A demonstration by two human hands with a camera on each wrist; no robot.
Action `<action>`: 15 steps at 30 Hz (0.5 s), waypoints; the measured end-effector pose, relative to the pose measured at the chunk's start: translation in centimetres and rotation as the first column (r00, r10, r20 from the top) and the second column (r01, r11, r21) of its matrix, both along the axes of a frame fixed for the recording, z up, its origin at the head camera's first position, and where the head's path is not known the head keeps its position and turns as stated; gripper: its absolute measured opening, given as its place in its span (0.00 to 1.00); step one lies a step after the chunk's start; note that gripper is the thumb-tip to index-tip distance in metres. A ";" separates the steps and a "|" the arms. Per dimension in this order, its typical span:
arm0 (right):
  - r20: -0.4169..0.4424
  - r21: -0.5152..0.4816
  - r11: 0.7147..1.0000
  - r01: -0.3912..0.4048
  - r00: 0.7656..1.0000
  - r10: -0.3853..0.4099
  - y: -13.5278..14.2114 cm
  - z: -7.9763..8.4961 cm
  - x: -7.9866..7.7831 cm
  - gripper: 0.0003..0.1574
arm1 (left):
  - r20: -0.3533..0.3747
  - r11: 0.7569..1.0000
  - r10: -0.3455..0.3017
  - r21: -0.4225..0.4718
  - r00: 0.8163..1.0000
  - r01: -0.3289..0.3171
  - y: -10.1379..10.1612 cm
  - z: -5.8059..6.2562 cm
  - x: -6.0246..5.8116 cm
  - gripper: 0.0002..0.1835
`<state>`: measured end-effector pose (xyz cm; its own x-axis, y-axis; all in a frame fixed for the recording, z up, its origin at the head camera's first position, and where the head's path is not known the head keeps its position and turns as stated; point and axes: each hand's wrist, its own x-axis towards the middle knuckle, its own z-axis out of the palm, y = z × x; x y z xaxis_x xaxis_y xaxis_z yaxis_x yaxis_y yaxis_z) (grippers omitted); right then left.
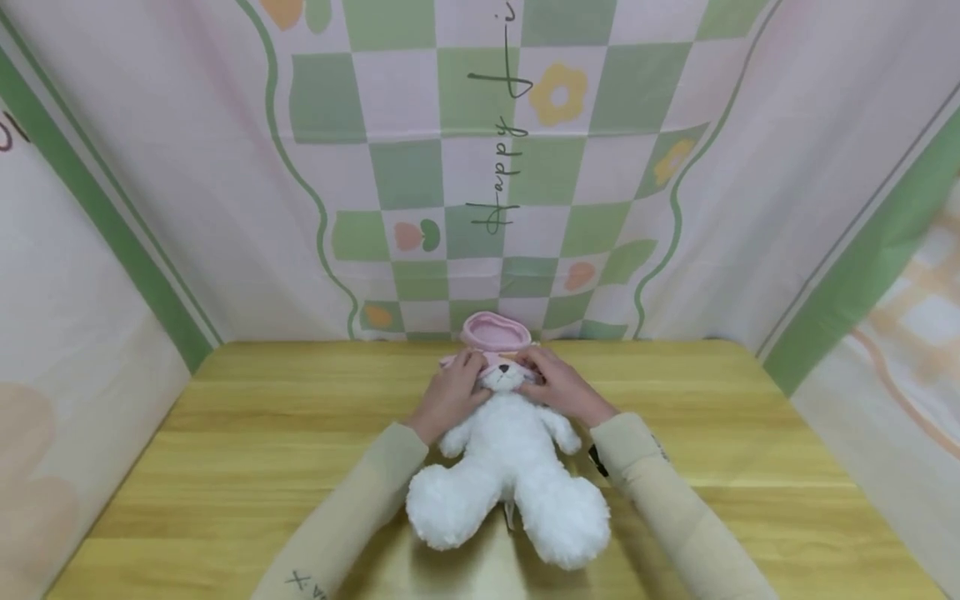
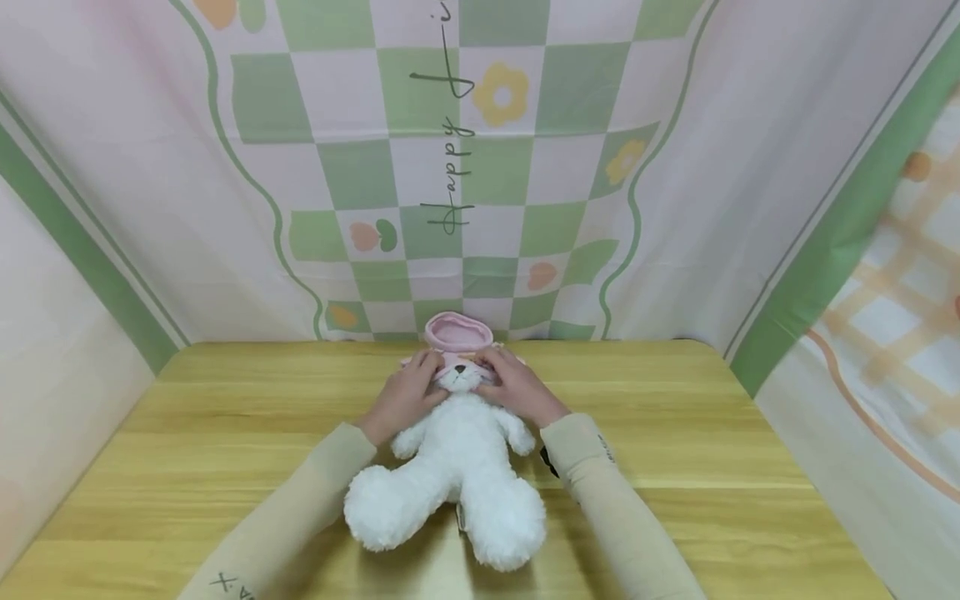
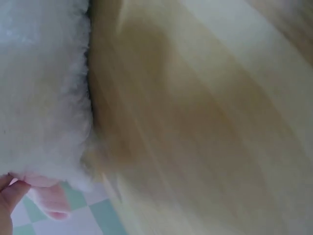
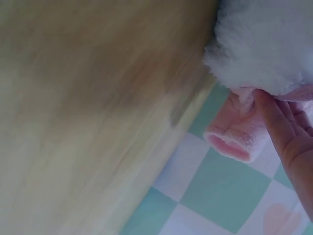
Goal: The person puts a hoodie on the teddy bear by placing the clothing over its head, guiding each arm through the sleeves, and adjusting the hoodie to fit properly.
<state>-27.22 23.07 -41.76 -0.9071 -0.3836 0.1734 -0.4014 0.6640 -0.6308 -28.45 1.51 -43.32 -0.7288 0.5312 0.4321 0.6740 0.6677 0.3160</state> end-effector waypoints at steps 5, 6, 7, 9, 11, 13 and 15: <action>-0.040 0.003 1.000 0.010 0.999 -0.009 -0.1 -0.1 0.2 0.11 | -0.125 0.999 -0.025 0.026 0.992 0.028 0.3 -0.5 0.2 0.10; -0.059 0.006 1.000 0.009 0.998 -0.009 -0.2 -0.2 0.2 0.12 | -0.165 0.998 -0.033 0.038 0.986 0.040 0.3 -0.7 0.3 0.09; -0.076 0.007 1.000 0.011 0.997 -0.011 -0.3 -0.2 0.3 0.12 | -0.205 0.997 -0.040 0.054 0.978 0.052 0.3 -0.9 0.3 0.08; -0.106 0.002 1.000 0.020 0.994 -0.020 -0.3 -0.4 0.3 0.12 | -0.277 0.993 -0.039 0.098 0.960 0.069 0.4 -1.3 0.4 0.08; -0.103 -0.030 0.999 0.040 0.994 -0.043 -0.4 -0.5 0.3 0.14 | -0.326 0.986 -0.022 0.147 0.945 0.074 0.4 -1.5 0.5 0.09; -0.079 -0.063 0.996 0.059 0.995 -0.064 -0.3 -0.6 0.3 0.13 | -0.332 0.983 0.006 0.173 0.943 0.054 0.4 -1.6 0.6 0.10; -0.037 -0.110 0.992 0.057 0.997 -0.061 0.0 -0.9 0.3 0.13 | -0.312 0.981 0.025 0.189 0.950 0.036 0.2 -1.7 0.6 0.12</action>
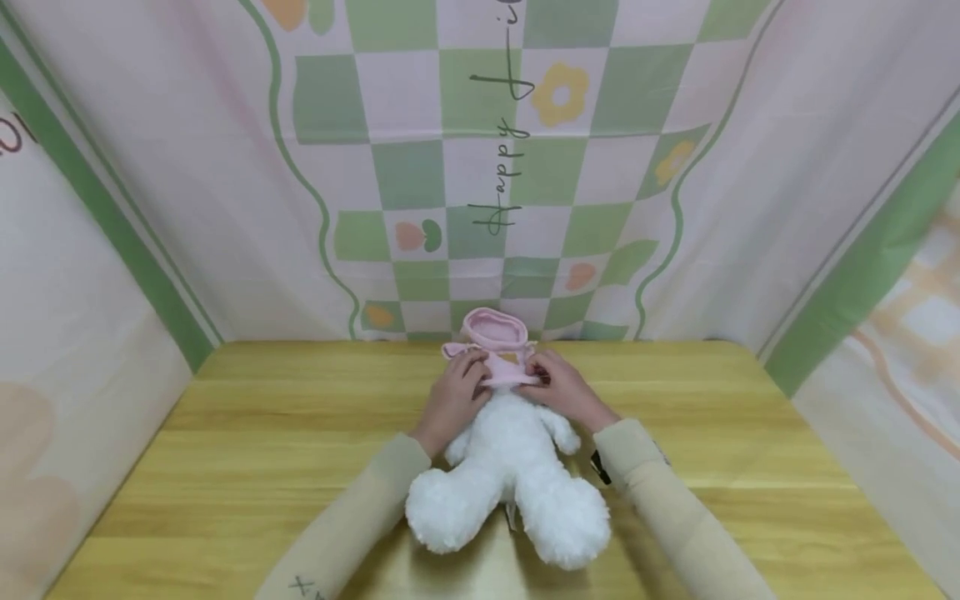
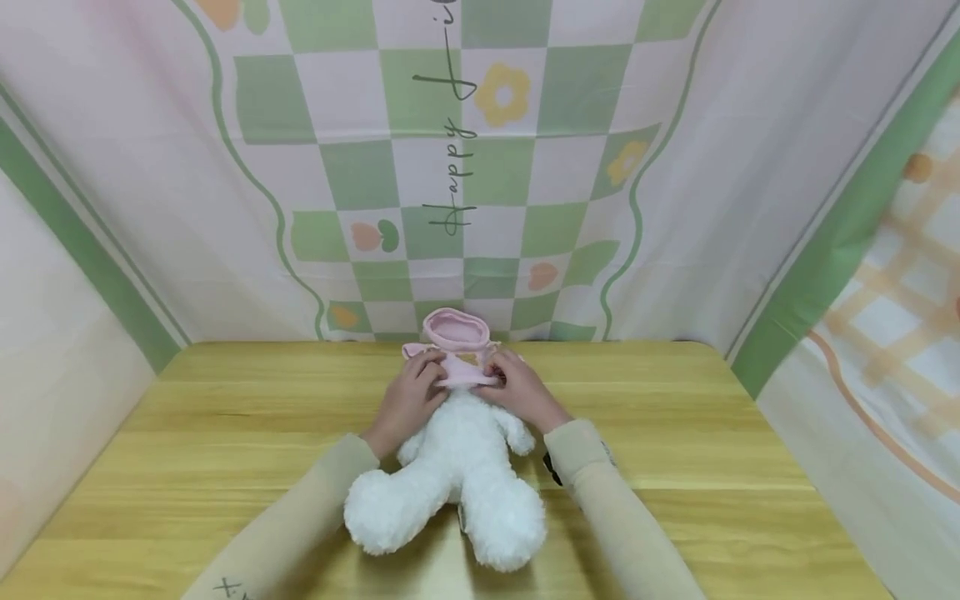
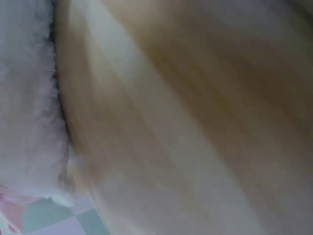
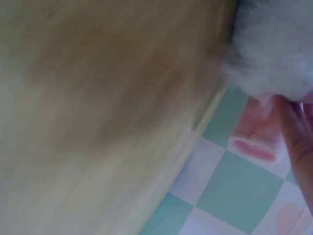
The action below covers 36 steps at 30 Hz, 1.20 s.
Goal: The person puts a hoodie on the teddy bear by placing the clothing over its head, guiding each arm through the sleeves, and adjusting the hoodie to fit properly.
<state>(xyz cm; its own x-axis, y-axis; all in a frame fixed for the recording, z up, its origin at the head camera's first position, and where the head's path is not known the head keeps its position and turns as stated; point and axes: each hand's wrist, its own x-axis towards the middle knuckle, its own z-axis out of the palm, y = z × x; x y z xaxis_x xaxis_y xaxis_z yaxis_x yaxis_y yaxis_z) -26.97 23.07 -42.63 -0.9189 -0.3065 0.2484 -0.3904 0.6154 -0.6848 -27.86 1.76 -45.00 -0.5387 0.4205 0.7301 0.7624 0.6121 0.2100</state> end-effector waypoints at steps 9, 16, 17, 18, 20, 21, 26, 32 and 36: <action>0.045 -0.049 0.979 -0.196 0.979 0.198 1.8 -1.4 0.0 0.32 | 0.069 0.995 -0.077 -0.057 0.995 0.081 -1.2 0.2 -0.5 0.20; -0.063 0.058 0.998 -0.033 0.997 0.037 1.4 -1.9 0.0 0.31 | 0.028 0.986 -0.117 -0.114 0.993 0.119 -1.3 0.5 -0.7 0.21; -0.070 0.056 0.998 -0.022 0.997 0.026 1.3 -1.9 0.1 0.30 | 0.021 0.986 -0.119 -0.113 0.993 0.120 -1.2 0.5 -0.7 0.20; -0.072 0.051 0.999 -0.018 0.997 0.021 1.2 -1.9 0.1 0.29 | 0.016 0.987 -0.118 -0.111 0.993 0.119 -1.2 0.5 -0.7 0.19; -0.090 0.056 0.998 -0.018 0.996 0.023 1.0 -1.7 0.1 0.26 | 0.007 0.988 -0.111 -0.105 0.994 0.111 -1.0 0.6 -0.6 0.18; -0.099 0.058 0.998 -0.014 0.995 0.020 1.0 -1.7 0.2 0.24 | 0.005 0.989 -0.102 -0.108 0.995 0.102 -1.0 0.7 -0.5 0.17; -0.186 0.096 0.995 0.036 0.982 -0.018 0.5 -1.7 0.1 0.15 | 0.017 0.994 -0.046 -0.101 0.999 0.047 -0.8 0.6 -0.1 0.15; -0.255 0.105 0.990 0.095 0.965 -0.066 -0.2 -1.6 -0.2 0.11 | 0.100 0.998 -0.043 -0.051 0.994 0.048 -1.2 0.3 0.4 0.14; -0.207 0.114 0.988 0.105 0.975 -0.080 0.2 -1.4 0.0 0.10 | 0.163 0.991 -0.127 -0.009 0.978 0.130 -2.3 0.1 0.6 0.20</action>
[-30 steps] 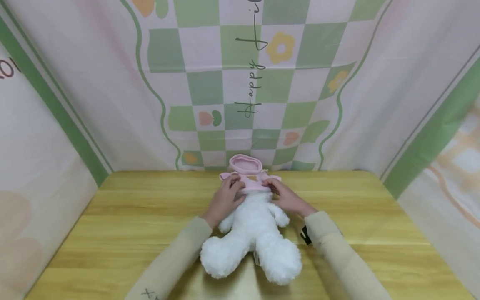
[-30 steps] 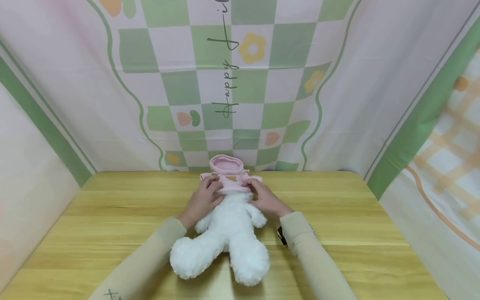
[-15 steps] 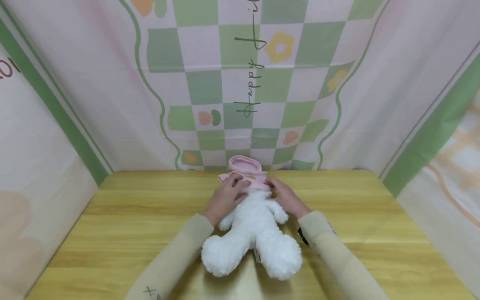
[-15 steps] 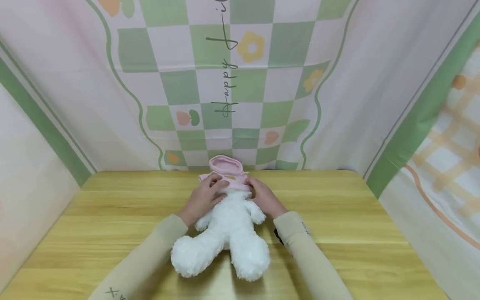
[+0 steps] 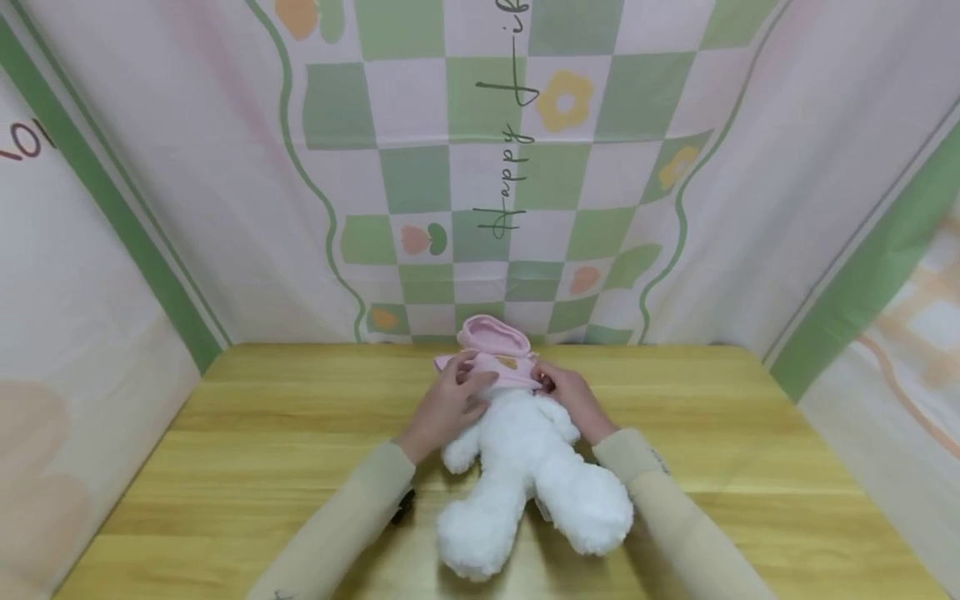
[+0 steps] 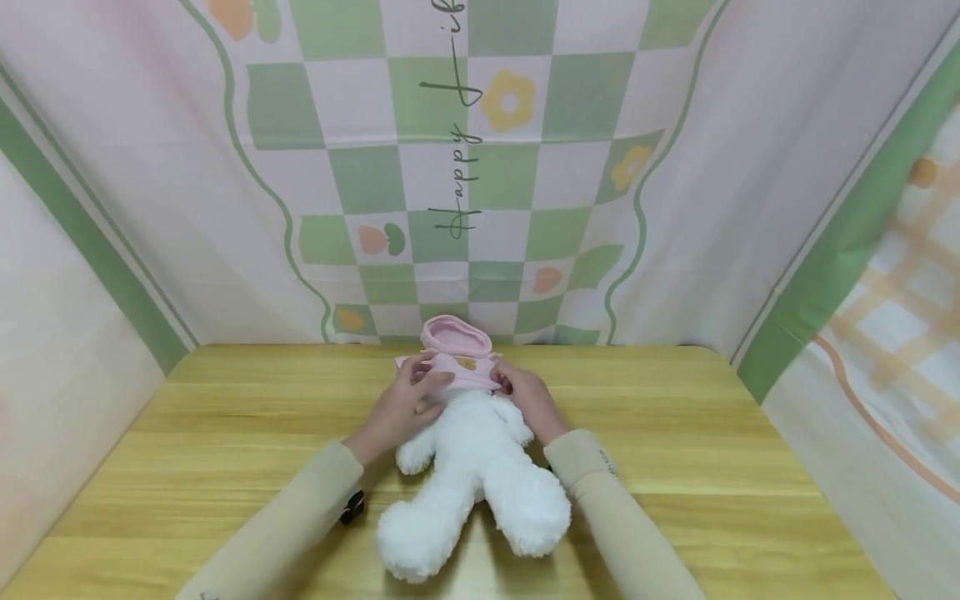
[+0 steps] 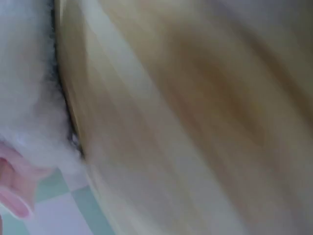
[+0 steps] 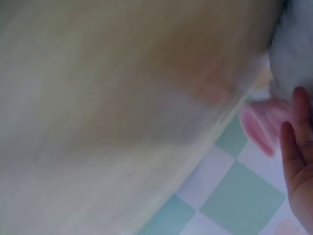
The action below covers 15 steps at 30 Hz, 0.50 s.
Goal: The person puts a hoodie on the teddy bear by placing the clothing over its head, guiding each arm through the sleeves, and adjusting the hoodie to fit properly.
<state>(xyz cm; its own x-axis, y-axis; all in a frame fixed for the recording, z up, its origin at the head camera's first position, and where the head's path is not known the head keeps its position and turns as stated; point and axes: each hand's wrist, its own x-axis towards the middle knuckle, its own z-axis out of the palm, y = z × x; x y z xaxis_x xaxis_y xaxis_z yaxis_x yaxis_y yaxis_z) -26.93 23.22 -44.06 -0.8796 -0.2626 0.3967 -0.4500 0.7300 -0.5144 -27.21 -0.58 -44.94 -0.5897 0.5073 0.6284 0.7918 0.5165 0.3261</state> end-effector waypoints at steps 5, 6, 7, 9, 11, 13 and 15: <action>0.157 0.029 1.000 -0.003 0.988 -0.002 1.4 1.4 0.4 0.06 | -0.003 1.000 -0.006 0.007 1.000 0.006 -1.5 -0.3 0.3 0.22; 0.187 0.031 0.999 0.006 0.982 -0.012 1.5 1.7 0.4 0.09 | -0.015 1.000 0.008 -0.008 1.000 -0.008 -1.7 -0.3 0.3 0.22; 0.213 0.029 1.000 0.012 0.977 -0.018 1.5 2.1 0.3 0.11 | -0.021 1.000 0.016 -0.023 1.000 -0.016 -1.8 -0.2 0.3 0.23; 0.254 0.025 1.000 0.014 0.967 -0.020 1.4 2.8 0.2 0.17 | -0.030 0.998 0.009 -0.061 1.000 -0.011 -1.8 -0.1 0.2 0.24; 0.273 0.047 0.999 0.004 0.962 -0.017 0.9 3.1 0.1 0.22 | -0.022 0.995 -0.003 -0.101 1.000 0.000 -1.8 0.0 0.1 0.26; 0.274 0.045 0.999 -0.018 0.962 0.005 0.4 3.2 0.1 0.23 | -0.009 0.991 -0.024 -0.134 1.000 0.022 -1.8 -0.1 -0.1 0.28; 0.245 0.054 0.998 -0.031 0.969 0.017 0.0 3.0 0.3 0.26 | -0.029 0.982 -0.037 -0.187 0.999 0.031 -2.0 -0.1 -0.4 0.31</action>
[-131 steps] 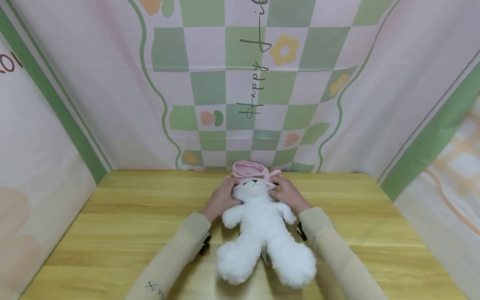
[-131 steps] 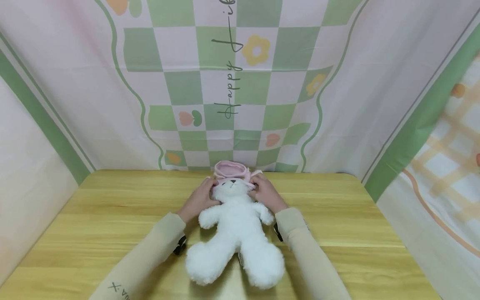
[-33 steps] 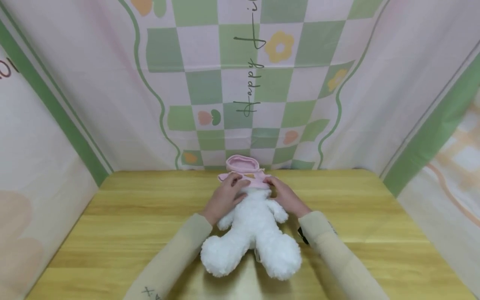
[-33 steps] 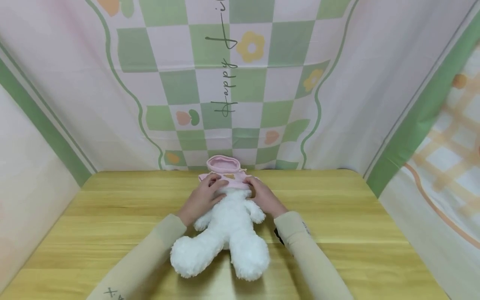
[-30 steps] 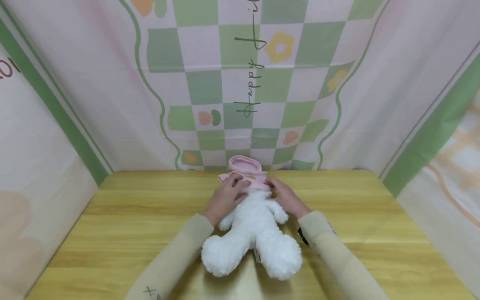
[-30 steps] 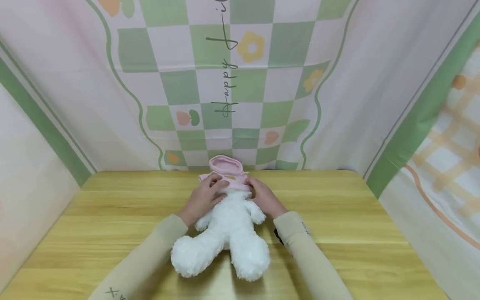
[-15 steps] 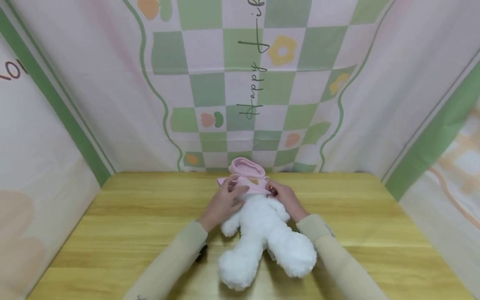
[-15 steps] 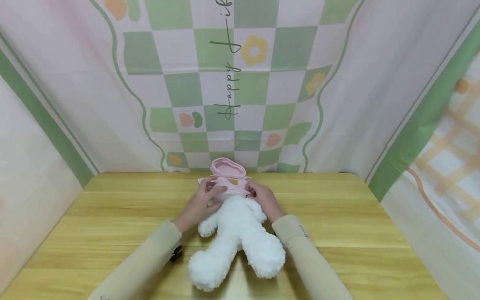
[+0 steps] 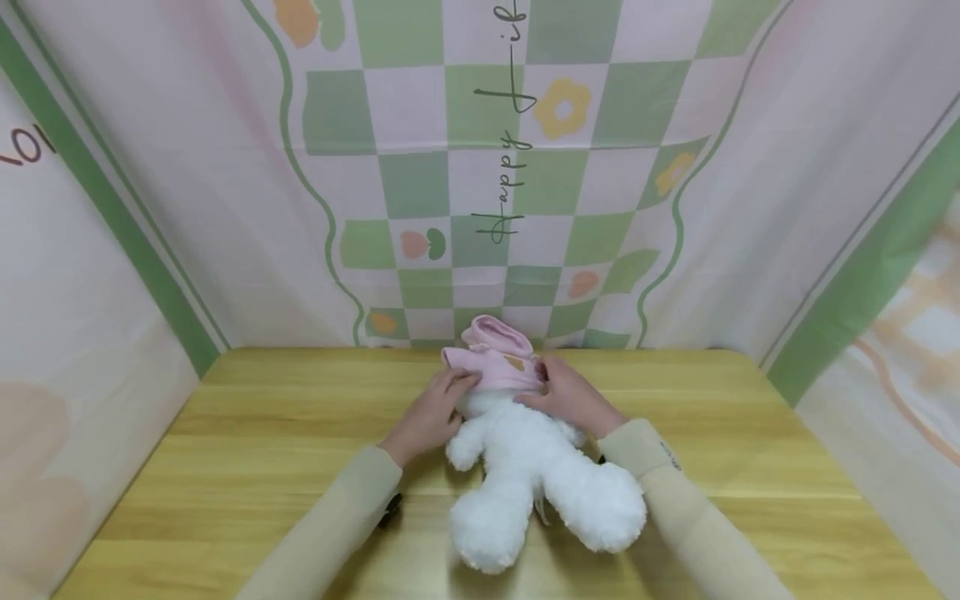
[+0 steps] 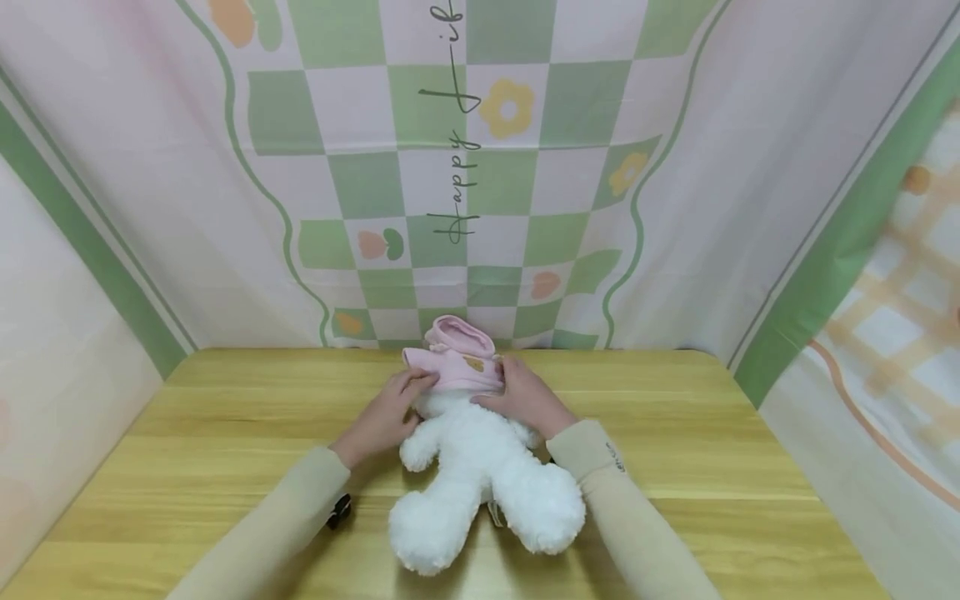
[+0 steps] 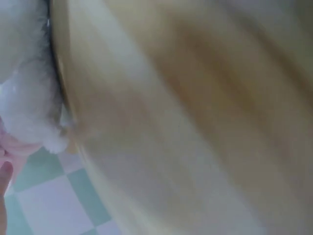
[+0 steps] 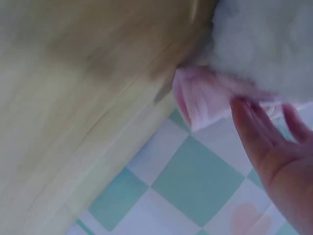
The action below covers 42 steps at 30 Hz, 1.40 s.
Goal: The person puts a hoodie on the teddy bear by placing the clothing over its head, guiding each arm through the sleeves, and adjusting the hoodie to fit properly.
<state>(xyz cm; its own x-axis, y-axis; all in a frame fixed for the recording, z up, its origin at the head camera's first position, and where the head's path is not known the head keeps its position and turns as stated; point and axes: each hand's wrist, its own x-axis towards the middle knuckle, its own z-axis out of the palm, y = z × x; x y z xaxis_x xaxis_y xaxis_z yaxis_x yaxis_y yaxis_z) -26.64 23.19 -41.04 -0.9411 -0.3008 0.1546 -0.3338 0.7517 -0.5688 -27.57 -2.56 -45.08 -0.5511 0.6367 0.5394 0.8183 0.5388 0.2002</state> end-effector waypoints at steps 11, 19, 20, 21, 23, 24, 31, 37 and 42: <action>-0.200 0.047 0.991 -0.128 0.971 0.135 -0.7 -0.5 0.9 0.37 | -0.276 0.891 0.102 -0.402 0.956 -0.211 0.5 0.2 -0.6 0.27; -0.022 -0.082 0.985 -0.153 0.988 0.152 -0.5 -0.8 1.7 0.53 | -0.351 0.904 0.085 -0.366 0.933 -0.220 1.5 0.1 -1.2 0.22; -0.012 -0.084 0.984 -0.154 0.988 0.154 -0.5 -0.8 1.7 0.55 | -0.373 0.912 0.081 -0.346 0.924 -0.220 1.6 0.1 -1.3 0.22; 0.001 -0.095 0.984 -0.152 0.988 0.153 -0.6 -0.8 1.7 0.56 | -0.397 0.919 0.080 -0.325 0.914 -0.222 1.6 0.1 -1.3 0.22; 0.028 -0.112 0.984 -0.136 0.990 0.140 -0.6 -0.8 1.7 0.56 | -0.424 0.936 0.076 -0.281 0.902 -0.212 1.7 0.0 -1.4 0.23; 0.034 -0.112 0.985 -0.131 0.990 0.136 -0.6 -0.9 1.7 0.56 | -0.425 0.946 0.072 -0.257 0.902 -0.196 1.7 0.0 -1.4 0.24; 0.083 -0.108 0.988 -0.108 0.990 0.117 -0.8 -0.6 2.1 0.58 | -0.405 0.991 0.064 -0.083 0.912 -0.106 1.8 -0.2 -1.3 0.18; 0.092 -0.101 0.989 -0.108 0.989 0.117 -1.2 -0.4 2.2 0.60 | -0.189 0.996 0.075 -0.026 0.979 -0.082 1.4 0.0 -1.2 0.14; 0.086 -0.085 0.992 -0.092 0.991 0.099 -1.4 -0.6 2.2 0.60 | 0.026 0.995 0.075 -0.060 0.997 -0.073 0.9 0.3 -0.9 0.26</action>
<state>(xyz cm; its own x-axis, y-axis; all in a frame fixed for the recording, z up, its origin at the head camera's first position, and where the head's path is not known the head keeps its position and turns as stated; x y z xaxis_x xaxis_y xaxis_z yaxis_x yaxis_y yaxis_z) -24.48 21.80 -41.61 -0.9198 -0.3802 0.0977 -0.3465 0.6694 -0.6572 -28.45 -1.66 -44.77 -0.6127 0.6238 0.4853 0.7700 0.6095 0.1887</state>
